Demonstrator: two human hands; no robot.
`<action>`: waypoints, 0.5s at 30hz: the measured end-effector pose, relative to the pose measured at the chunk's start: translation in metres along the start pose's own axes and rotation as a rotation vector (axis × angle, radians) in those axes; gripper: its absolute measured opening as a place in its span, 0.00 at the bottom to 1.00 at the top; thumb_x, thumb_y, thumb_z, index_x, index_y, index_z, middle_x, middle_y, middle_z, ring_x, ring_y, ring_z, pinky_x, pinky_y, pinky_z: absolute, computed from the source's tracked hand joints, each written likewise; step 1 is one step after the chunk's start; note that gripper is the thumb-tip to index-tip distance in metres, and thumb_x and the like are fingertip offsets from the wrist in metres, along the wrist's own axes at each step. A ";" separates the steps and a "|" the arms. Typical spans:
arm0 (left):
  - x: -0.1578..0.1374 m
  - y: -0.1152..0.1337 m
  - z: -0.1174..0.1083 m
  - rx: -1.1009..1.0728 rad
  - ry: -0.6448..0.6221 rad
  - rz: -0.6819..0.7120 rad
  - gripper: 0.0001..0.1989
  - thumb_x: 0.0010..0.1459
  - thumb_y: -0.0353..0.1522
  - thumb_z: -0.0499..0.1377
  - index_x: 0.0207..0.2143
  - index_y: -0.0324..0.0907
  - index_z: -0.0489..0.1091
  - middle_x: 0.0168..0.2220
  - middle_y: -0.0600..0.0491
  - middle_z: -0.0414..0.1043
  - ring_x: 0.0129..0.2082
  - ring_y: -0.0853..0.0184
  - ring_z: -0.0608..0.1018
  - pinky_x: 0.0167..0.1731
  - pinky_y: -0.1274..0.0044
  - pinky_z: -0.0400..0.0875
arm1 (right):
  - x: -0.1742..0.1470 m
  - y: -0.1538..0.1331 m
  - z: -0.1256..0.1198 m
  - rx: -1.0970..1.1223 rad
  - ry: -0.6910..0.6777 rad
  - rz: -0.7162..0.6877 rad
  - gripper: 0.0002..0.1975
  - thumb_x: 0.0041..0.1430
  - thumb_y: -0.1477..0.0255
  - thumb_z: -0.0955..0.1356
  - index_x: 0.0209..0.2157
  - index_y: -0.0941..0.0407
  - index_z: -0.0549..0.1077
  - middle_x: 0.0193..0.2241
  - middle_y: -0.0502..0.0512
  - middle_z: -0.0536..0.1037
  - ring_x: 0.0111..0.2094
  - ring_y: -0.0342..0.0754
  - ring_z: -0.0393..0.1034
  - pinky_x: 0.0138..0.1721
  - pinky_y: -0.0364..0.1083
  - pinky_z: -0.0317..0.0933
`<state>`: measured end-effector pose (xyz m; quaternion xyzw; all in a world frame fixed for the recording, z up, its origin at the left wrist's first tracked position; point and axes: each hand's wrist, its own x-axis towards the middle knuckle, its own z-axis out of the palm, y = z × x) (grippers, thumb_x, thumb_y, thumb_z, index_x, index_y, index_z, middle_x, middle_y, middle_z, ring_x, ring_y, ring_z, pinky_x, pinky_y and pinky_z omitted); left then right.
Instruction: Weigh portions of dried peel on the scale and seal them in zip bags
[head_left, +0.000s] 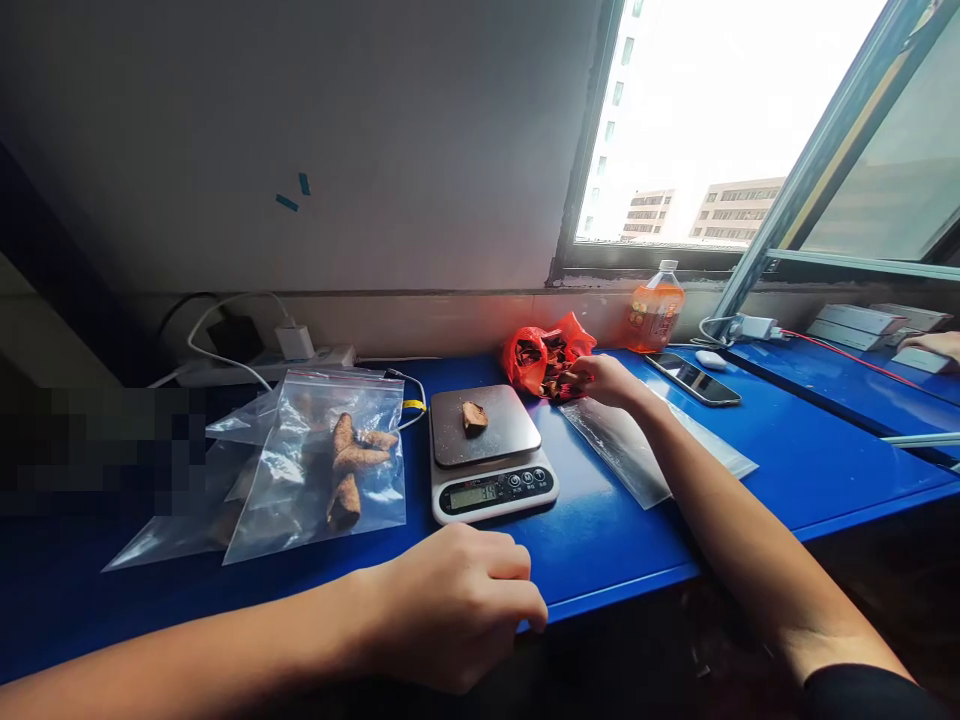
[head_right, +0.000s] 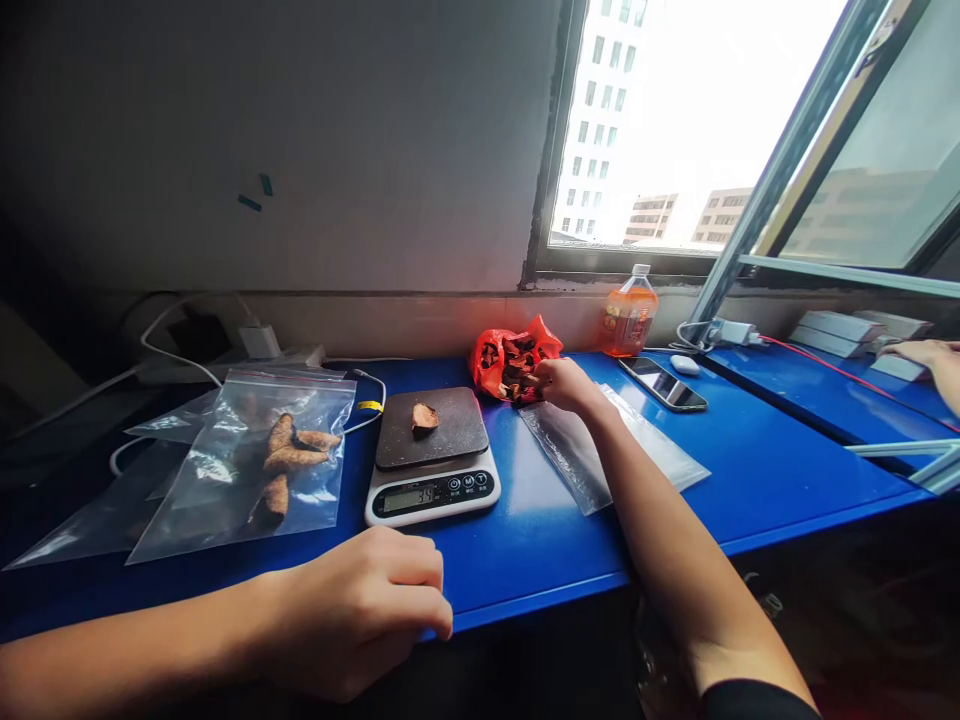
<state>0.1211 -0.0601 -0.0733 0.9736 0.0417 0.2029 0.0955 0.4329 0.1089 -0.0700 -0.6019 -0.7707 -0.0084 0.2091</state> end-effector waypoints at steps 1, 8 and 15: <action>0.000 0.000 0.000 0.003 0.004 0.001 0.13 0.46 0.21 0.56 0.34 0.41 0.72 0.27 0.54 0.70 0.23 0.70 0.68 0.20 0.77 0.61 | 0.000 0.000 -0.001 0.011 0.017 0.023 0.05 0.52 0.76 0.67 0.25 0.57 0.76 0.23 0.52 0.77 0.25 0.44 0.65 0.26 0.42 0.53; 0.000 0.001 0.000 0.026 -0.012 -0.005 0.11 0.48 0.22 0.56 0.34 0.41 0.72 0.27 0.55 0.70 0.23 0.70 0.67 0.20 0.77 0.61 | 0.001 -0.002 0.001 0.112 0.142 0.151 0.10 0.55 0.69 0.65 0.25 0.57 0.76 0.24 0.53 0.78 0.25 0.44 0.68 0.26 0.41 0.55; 0.002 0.002 -0.002 0.045 -0.070 -0.020 0.11 0.49 0.21 0.56 0.34 0.42 0.70 0.28 0.55 0.69 0.25 0.69 0.69 0.22 0.76 0.62 | 0.002 -0.006 0.003 0.215 0.343 0.264 0.10 0.57 0.69 0.64 0.32 0.57 0.75 0.32 0.59 0.81 0.31 0.49 0.73 0.32 0.45 0.63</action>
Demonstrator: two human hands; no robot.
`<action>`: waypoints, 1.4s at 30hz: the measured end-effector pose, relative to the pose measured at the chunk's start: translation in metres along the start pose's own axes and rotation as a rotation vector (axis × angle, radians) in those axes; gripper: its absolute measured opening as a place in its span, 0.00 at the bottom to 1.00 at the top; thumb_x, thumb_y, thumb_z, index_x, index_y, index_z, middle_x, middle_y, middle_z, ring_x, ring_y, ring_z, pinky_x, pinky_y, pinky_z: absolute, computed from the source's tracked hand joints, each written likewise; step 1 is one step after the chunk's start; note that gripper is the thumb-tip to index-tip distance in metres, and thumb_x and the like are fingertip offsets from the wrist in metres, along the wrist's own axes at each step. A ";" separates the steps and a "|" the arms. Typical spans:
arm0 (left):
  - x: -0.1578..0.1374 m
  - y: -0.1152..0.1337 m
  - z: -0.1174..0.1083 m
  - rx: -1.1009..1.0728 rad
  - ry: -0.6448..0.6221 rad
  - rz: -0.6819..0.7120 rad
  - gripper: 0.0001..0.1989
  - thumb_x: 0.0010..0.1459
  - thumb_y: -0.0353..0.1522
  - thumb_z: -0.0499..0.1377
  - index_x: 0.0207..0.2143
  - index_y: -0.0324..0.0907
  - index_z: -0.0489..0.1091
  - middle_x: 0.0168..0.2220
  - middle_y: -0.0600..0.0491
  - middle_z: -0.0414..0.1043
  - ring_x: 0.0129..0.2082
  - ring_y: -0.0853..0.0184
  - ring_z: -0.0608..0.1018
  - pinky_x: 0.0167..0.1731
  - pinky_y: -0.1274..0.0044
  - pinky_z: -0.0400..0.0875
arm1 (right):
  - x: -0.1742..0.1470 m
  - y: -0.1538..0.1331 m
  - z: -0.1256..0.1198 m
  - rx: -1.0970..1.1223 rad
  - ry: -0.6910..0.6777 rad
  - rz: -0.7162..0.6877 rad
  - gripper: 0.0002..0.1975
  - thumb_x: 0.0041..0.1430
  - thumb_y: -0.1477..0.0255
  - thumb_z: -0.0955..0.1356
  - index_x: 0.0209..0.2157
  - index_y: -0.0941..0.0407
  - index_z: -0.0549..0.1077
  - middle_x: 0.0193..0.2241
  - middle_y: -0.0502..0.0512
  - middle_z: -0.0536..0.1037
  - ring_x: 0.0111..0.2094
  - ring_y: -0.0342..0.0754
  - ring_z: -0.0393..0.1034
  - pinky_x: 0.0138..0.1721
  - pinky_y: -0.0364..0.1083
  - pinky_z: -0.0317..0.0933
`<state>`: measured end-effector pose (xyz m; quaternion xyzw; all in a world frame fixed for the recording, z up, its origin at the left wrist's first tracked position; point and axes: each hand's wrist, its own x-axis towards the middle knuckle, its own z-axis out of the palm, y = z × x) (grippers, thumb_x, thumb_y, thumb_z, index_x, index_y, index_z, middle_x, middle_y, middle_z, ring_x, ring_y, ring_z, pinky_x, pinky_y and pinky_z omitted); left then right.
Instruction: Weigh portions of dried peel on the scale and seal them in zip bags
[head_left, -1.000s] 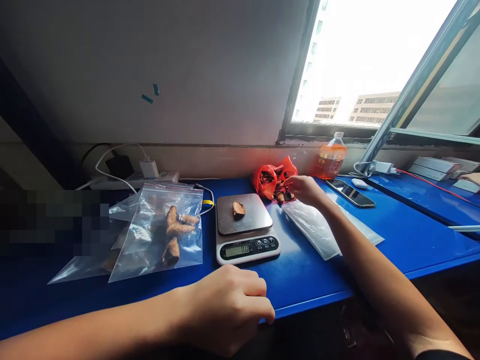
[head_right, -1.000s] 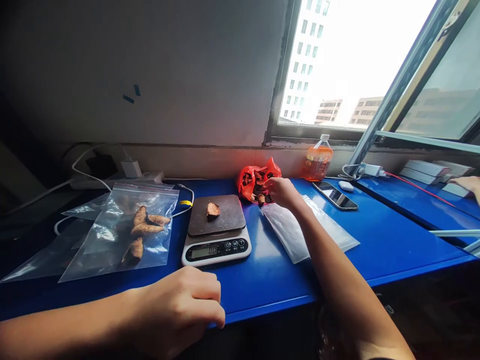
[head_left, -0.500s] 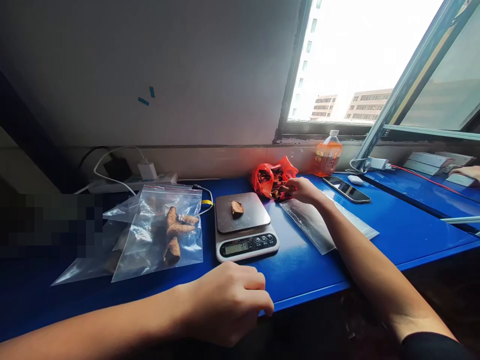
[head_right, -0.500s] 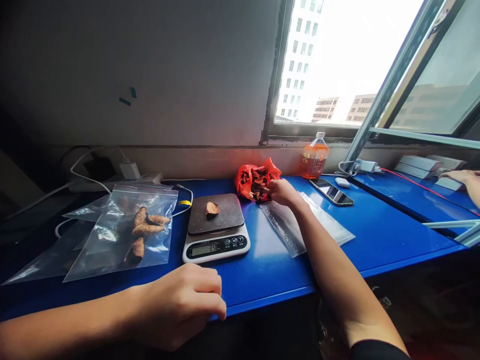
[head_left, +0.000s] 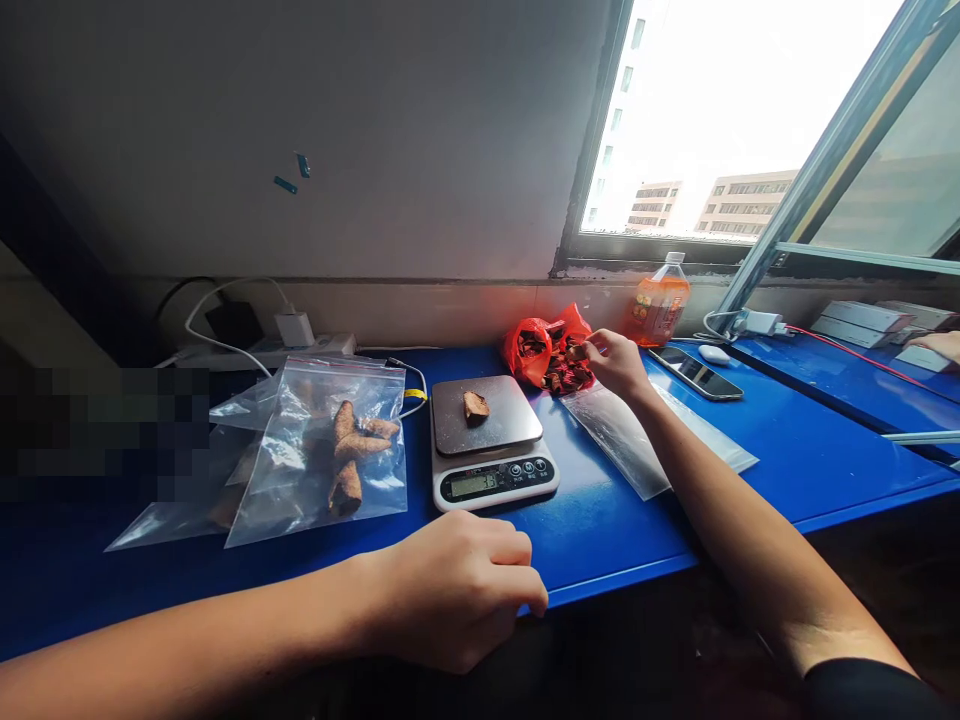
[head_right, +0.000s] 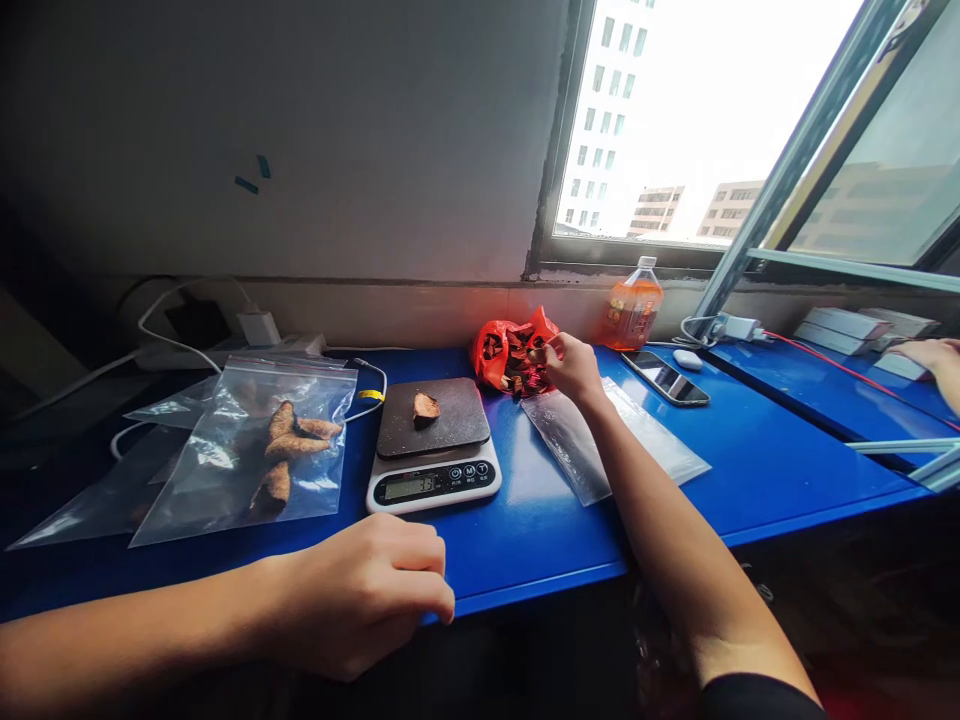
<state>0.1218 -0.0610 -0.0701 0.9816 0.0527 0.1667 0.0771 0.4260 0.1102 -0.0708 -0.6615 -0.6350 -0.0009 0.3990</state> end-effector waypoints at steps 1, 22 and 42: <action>0.001 0.000 0.000 -0.004 0.002 0.001 0.11 0.49 0.21 0.56 0.34 0.42 0.70 0.28 0.55 0.70 0.25 0.69 0.69 0.22 0.76 0.62 | -0.001 -0.002 0.002 0.025 0.008 0.015 0.10 0.58 0.70 0.63 0.33 0.57 0.75 0.32 0.59 0.81 0.31 0.49 0.74 0.31 0.45 0.64; 0.001 -0.001 0.002 -0.057 -0.007 -0.020 0.12 0.49 0.21 0.55 0.36 0.42 0.70 0.28 0.54 0.70 0.24 0.69 0.69 0.23 0.77 0.62 | -0.050 -0.089 0.005 0.251 -0.413 -0.718 0.05 0.59 0.78 0.65 0.31 0.56 0.72 0.33 0.55 0.77 0.34 0.45 0.71 0.36 0.43 0.64; -0.002 0.001 0.000 -0.003 -0.067 -0.055 0.13 0.49 0.22 0.57 0.37 0.44 0.66 0.31 0.55 0.70 0.24 0.69 0.69 0.22 0.77 0.61 | -0.009 -0.012 0.003 -0.078 -0.232 -0.288 0.07 0.55 0.76 0.66 0.28 0.56 0.76 0.27 0.53 0.79 0.28 0.45 0.70 0.30 0.42 0.59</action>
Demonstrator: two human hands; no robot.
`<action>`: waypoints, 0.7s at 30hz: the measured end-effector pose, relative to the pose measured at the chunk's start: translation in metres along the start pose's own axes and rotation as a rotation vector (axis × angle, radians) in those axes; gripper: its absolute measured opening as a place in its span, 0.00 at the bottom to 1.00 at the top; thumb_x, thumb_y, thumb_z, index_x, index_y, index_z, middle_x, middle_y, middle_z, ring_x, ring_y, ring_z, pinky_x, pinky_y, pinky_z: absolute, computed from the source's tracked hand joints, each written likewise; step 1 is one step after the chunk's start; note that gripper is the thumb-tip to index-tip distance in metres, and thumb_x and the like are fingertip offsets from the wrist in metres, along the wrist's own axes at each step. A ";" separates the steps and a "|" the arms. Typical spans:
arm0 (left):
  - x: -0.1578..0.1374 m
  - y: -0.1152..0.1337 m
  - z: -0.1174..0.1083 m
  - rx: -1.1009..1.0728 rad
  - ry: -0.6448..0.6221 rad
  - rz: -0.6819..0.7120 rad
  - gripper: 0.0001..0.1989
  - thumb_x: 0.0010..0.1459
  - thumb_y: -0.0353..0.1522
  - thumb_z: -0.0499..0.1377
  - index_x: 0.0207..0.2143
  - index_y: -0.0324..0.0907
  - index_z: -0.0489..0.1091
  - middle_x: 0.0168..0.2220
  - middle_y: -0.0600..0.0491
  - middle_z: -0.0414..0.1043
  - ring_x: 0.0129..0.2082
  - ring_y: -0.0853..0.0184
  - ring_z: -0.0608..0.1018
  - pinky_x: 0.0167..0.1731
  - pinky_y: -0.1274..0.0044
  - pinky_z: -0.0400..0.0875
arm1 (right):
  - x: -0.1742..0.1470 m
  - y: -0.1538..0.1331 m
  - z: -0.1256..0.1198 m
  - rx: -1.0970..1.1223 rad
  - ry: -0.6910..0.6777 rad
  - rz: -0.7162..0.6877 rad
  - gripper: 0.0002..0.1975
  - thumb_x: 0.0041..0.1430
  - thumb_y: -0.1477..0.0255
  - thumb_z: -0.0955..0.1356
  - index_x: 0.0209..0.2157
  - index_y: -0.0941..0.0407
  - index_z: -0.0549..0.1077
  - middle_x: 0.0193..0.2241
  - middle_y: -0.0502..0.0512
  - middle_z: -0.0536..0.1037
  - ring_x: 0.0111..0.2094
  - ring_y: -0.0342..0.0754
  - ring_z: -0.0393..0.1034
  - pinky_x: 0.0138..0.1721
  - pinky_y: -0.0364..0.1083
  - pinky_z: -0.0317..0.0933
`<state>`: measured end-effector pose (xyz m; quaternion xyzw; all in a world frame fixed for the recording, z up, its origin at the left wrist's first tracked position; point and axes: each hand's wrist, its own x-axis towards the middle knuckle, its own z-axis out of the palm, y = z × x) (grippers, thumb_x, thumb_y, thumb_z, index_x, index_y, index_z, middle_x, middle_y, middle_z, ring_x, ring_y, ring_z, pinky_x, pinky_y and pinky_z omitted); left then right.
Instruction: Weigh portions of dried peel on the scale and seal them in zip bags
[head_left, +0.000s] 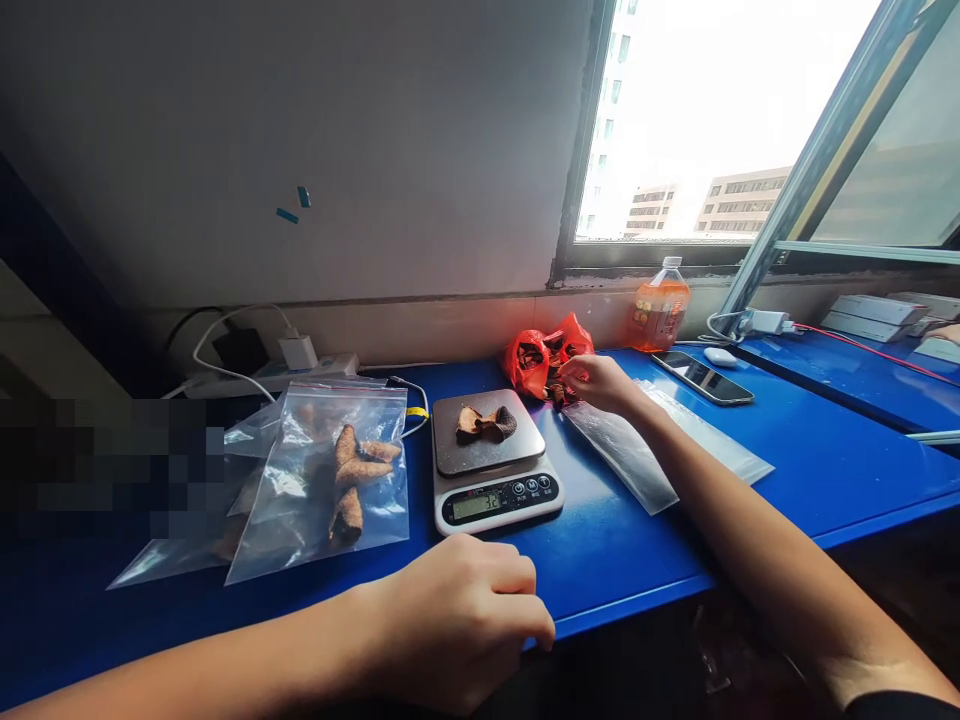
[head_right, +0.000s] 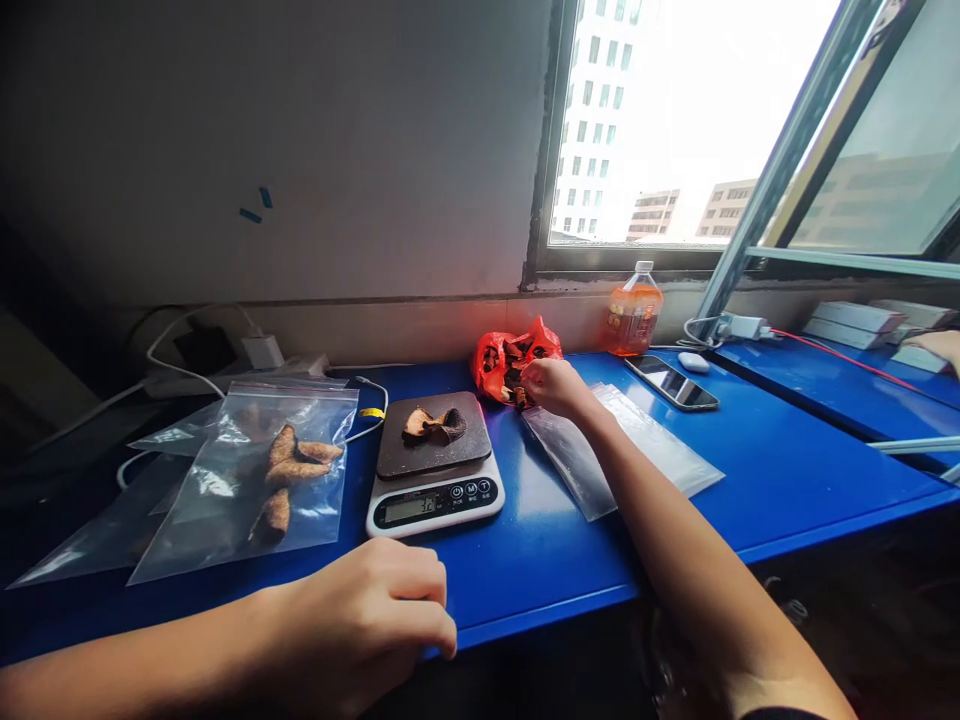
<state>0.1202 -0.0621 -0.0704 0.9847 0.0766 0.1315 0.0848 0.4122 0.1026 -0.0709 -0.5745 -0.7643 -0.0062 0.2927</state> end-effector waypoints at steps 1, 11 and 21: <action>0.000 0.000 0.000 0.005 -0.005 -0.001 0.13 0.49 0.22 0.57 0.37 0.44 0.67 0.31 0.55 0.70 0.24 0.69 0.70 0.22 0.77 0.61 | 0.001 0.000 0.005 -0.013 -0.016 0.002 0.07 0.54 0.77 0.66 0.27 0.56 0.76 0.26 0.53 0.78 0.27 0.44 0.69 0.29 0.42 0.58; 0.003 0.000 0.000 0.005 0.050 0.030 0.12 0.46 0.22 0.60 0.35 0.42 0.72 0.27 0.56 0.69 0.24 0.69 0.69 0.20 0.76 0.60 | 0.013 -0.002 0.024 -0.039 -0.024 0.046 0.06 0.48 0.78 0.66 0.28 0.57 0.75 0.25 0.53 0.77 0.28 0.45 0.69 0.28 0.41 0.57; 0.006 0.000 -0.002 -0.078 0.083 0.036 0.13 0.48 0.20 0.54 0.34 0.41 0.71 0.27 0.54 0.70 0.25 0.69 0.69 0.22 0.76 0.61 | 0.015 -0.004 0.018 0.021 0.283 0.113 0.21 0.52 0.80 0.63 0.49 0.58 0.71 0.37 0.60 0.80 0.35 0.52 0.73 0.40 0.49 0.64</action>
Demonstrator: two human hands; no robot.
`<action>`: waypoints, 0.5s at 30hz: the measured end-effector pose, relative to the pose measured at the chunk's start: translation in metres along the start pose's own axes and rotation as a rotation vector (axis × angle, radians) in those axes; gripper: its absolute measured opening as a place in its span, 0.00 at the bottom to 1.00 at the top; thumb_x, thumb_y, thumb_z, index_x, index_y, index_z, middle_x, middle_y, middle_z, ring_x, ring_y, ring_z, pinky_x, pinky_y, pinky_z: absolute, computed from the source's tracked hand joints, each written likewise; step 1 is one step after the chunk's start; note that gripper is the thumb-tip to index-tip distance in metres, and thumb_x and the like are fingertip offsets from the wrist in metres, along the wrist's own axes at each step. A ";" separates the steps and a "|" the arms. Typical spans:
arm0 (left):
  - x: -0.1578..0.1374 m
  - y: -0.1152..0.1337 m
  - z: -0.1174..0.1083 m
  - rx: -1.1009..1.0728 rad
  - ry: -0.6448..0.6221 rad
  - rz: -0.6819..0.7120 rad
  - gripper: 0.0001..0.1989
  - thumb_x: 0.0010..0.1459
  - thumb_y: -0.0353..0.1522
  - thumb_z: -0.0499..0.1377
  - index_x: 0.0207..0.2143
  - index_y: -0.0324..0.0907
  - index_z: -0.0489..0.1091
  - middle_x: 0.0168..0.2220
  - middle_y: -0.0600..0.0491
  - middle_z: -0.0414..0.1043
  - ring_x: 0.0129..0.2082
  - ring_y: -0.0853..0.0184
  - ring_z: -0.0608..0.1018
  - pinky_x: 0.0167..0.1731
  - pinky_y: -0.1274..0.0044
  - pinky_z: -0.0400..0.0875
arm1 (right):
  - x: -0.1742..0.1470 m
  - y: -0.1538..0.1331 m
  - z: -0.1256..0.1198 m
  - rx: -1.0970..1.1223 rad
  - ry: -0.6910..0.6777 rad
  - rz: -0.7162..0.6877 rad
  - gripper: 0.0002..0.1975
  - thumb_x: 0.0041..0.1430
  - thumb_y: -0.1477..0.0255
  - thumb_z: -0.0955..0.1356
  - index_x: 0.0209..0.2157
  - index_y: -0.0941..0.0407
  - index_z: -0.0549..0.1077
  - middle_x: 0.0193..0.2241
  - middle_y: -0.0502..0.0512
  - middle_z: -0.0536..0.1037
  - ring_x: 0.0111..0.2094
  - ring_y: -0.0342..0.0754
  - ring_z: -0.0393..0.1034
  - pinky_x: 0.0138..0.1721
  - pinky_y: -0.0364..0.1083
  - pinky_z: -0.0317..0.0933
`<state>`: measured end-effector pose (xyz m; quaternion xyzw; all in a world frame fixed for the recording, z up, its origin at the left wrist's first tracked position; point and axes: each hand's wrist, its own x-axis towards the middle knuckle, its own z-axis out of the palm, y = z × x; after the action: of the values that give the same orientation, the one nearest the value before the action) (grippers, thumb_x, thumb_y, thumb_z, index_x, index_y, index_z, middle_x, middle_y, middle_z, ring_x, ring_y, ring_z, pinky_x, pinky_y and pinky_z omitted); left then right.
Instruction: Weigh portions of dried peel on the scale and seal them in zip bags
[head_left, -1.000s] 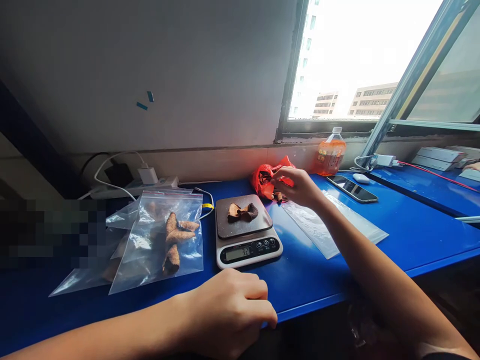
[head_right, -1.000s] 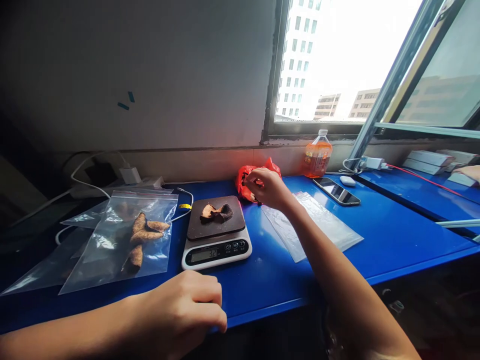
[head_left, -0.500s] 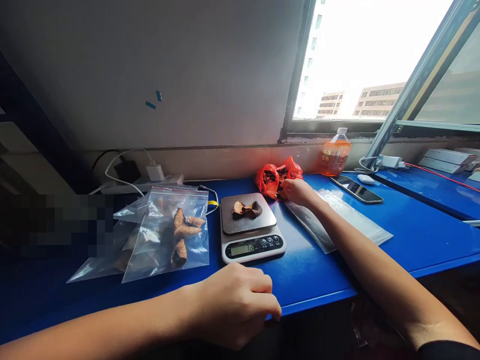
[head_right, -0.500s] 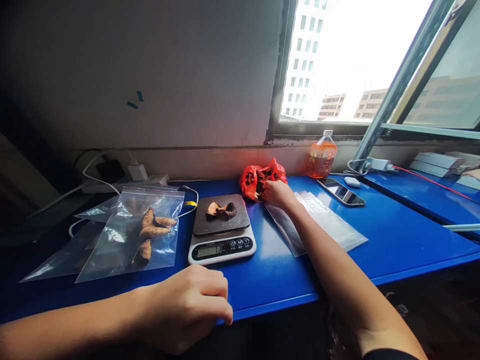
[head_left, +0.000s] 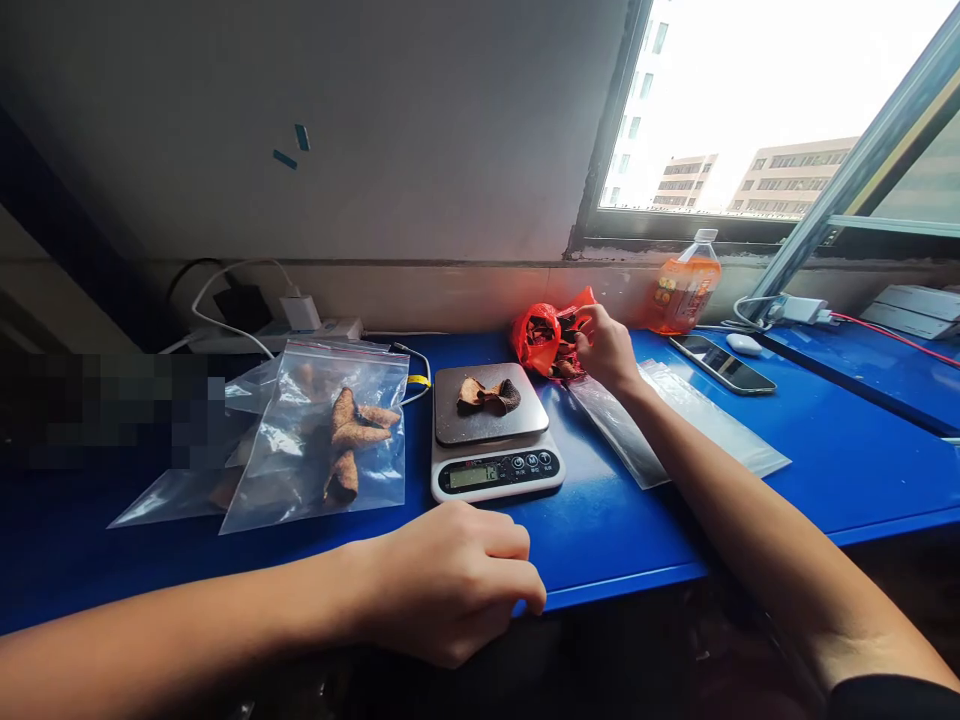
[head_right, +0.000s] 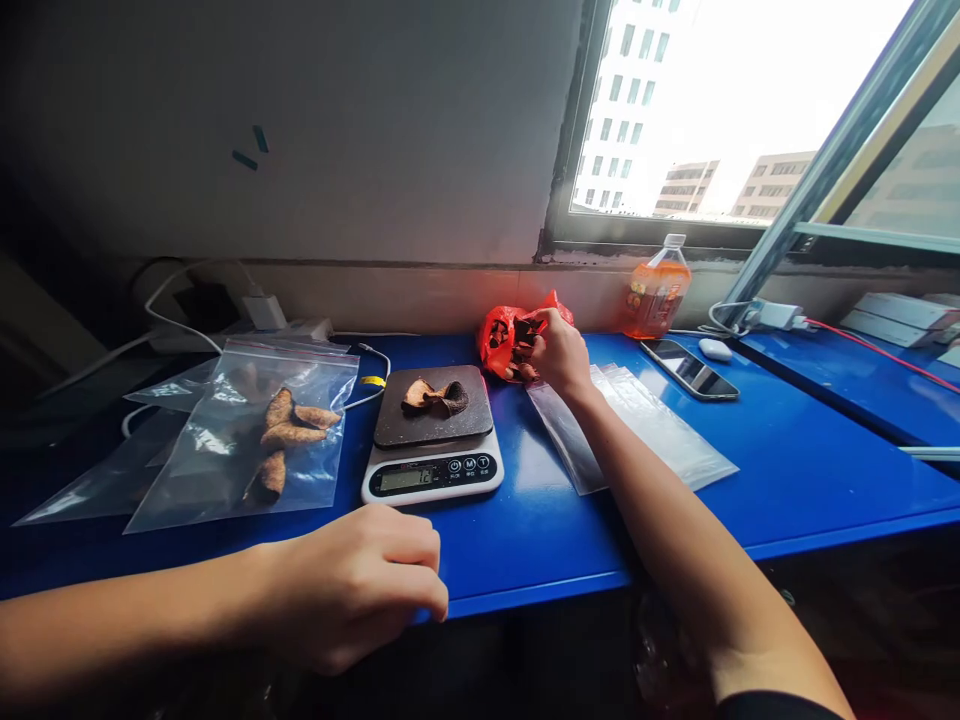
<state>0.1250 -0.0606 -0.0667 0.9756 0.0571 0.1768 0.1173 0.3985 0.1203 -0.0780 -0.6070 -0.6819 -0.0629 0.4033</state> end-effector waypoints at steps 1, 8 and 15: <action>0.000 0.000 0.000 -0.007 -0.001 0.000 0.13 0.48 0.20 0.54 0.34 0.41 0.71 0.27 0.54 0.70 0.25 0.69 0.69 0.22 0.76 0.61 | -0.001 0.000 -0.004 0.022 0.054 -0.023 0.22 0.52 0.80 0.63 0.50 0.58 0.71 0.38 0.60 0.80 0.35 0.51 0.73 0.40 0.49 0.65; -0.001 0.000 -0.001 -0.014 0.001 -0.001 0.13 0.48 0.19 0.55 0.35 0.41 0.71 0.28 0.54 0.70 0.25 0.69 0.69 0.23 0.77 0.62 | -0.009 -0.017 -0.031 0.195 0.303 -0.165 0.07 0.52 0.78 0.63 0.30 0.56 0.74 0.31 0.56 0.77 0.29 0.46 0.71 0.33 0.46 0.66; -0.003 -0.001 0.001 0.008 0.013 0.015 0.13 0.46 0.20 0.55 0.34 0.40 0.72 0.27 0.54 0.70 0.25 0.69 0.68 0.22 0.76 0.61 | -0.026 -0.065 -0.050 0.330 -0.070 -0.365 0.09 0.50 0.78 0.64 0.34 0.55 0.71 0.26 0.50 0.76 0.25 0.42 0.69 0.28 0.42 0.63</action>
<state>0.1228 -0.0606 -0.0686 0.9753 0.0511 0.1837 0.1117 0.3629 0.0551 -0.0345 -0.4015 -0.7948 -0.0012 0.4551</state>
